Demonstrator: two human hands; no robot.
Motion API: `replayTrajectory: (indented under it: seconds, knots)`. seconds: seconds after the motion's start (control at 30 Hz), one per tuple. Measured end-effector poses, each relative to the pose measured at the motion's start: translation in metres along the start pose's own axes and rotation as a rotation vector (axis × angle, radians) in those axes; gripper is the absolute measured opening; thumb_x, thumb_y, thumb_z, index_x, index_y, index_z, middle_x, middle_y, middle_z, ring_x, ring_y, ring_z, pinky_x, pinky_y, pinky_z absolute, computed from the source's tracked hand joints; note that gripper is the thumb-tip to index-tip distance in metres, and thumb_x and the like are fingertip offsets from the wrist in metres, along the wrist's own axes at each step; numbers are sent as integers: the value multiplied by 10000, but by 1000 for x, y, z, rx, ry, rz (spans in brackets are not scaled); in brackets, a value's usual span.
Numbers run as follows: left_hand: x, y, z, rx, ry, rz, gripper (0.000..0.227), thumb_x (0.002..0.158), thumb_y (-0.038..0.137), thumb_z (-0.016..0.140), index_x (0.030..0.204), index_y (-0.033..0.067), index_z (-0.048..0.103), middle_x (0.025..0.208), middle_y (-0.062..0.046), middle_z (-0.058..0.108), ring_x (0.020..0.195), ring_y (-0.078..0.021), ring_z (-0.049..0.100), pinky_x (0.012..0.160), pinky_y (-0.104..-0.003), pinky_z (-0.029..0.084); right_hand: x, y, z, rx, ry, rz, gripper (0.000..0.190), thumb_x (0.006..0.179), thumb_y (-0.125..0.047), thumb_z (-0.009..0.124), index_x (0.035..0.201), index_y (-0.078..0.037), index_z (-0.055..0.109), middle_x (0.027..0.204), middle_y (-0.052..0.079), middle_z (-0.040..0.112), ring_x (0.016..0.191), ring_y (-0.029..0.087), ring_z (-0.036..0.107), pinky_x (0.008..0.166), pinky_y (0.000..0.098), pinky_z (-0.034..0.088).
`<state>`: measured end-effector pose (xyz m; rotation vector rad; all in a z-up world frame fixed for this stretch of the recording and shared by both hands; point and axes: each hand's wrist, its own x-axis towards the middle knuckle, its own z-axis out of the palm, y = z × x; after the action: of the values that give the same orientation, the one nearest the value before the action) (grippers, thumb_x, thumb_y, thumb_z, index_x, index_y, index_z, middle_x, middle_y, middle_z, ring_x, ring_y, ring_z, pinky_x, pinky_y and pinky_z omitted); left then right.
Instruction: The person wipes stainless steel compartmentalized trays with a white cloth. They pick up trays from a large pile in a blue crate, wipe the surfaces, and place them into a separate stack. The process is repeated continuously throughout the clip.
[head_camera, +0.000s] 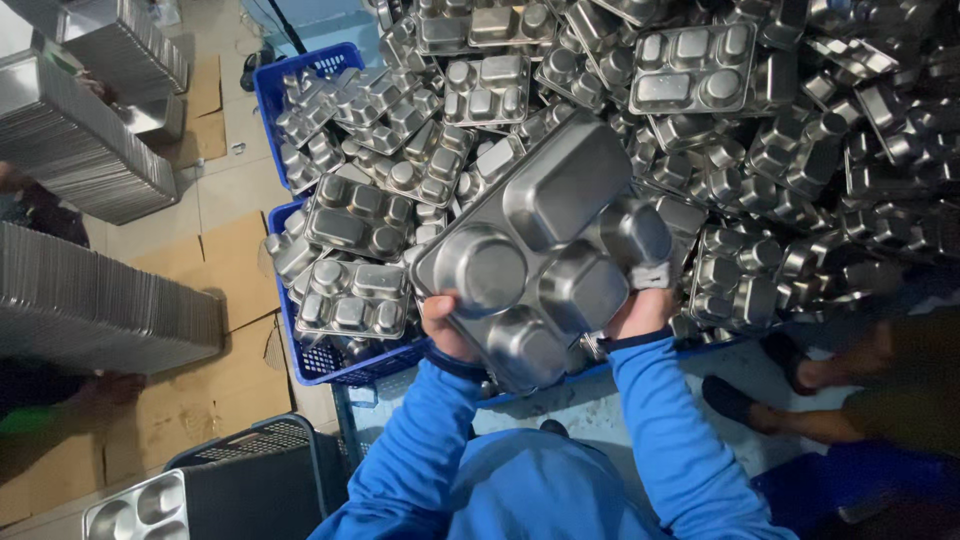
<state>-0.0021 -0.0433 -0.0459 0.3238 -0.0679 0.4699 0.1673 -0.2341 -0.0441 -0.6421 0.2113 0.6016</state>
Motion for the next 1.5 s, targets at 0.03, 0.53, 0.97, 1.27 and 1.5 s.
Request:
replayTrajectory:
  seconds: [0.03, 0.53, 0.97, 1.27, 1.5]
  knots:
    - [2, -9, 2, 20, 26, 8, 876, 747, 353, 654, 1482, -80, 454, 1383, -264, 600, 1225, -392, 638, 1098, -501, 503, -9, 10, 0, -22, 5, -6, 527, 1010, -553, 430, 1273, -152, 649, 1200, 55, 715, 1080, 267, 683, 867, 476, 552]
    - [4, -61, -26, -12, 89, -158, 824, 746, 403, 653, 1377, -113, 531, 1308, -254, 653, 1193, -388, 652, 1099, -483, 507, 26, -57, -45, -152, 320, -269, 467, 980, -425, 572, 1272, -72, 667, 1167, 114, 771, 1016, 274, 756, 890, 419, 611]
    - [73, -37, -57, 321, 1, -16, 774, 793, 287, 798, 1416, -68, 508, 1296, -161, 662, 1179, -299, 664, 1049, -443, 533, -49, 78, -72, -143, 111, -110, 516, 932, -340, 593, 1409, -144, 575, 1330, 34, 661, 1203, 217, 624, 1037, 397, 496]
    - [53, 65, 42, 1423, -770, 110, 1244, 639, 356, 891, 1672, 78, 257, 1692, -225, 290, 1595, -391, 323, 1314, -501, 305, -36, 16, 28, -595, -355, -524, 813, 990, -615, 570, 1561, -59, 407, 1611, 122, 407, 1501, 287, 367, 1236, 431, 291]
    - [29, 100, 69, 1838, -1355, -37, 1294, 459, 323, 928, 1608, 280, 333, 1620, -208, 289, 1553, -425, 281, 1183, -747, 238, -13, 20, 34, -97, -194, -221, 705, 962, -509, 634, 1419, 24, 560, 1322, 201, 673, 1163, 339, 675, 1039, 461, 509]
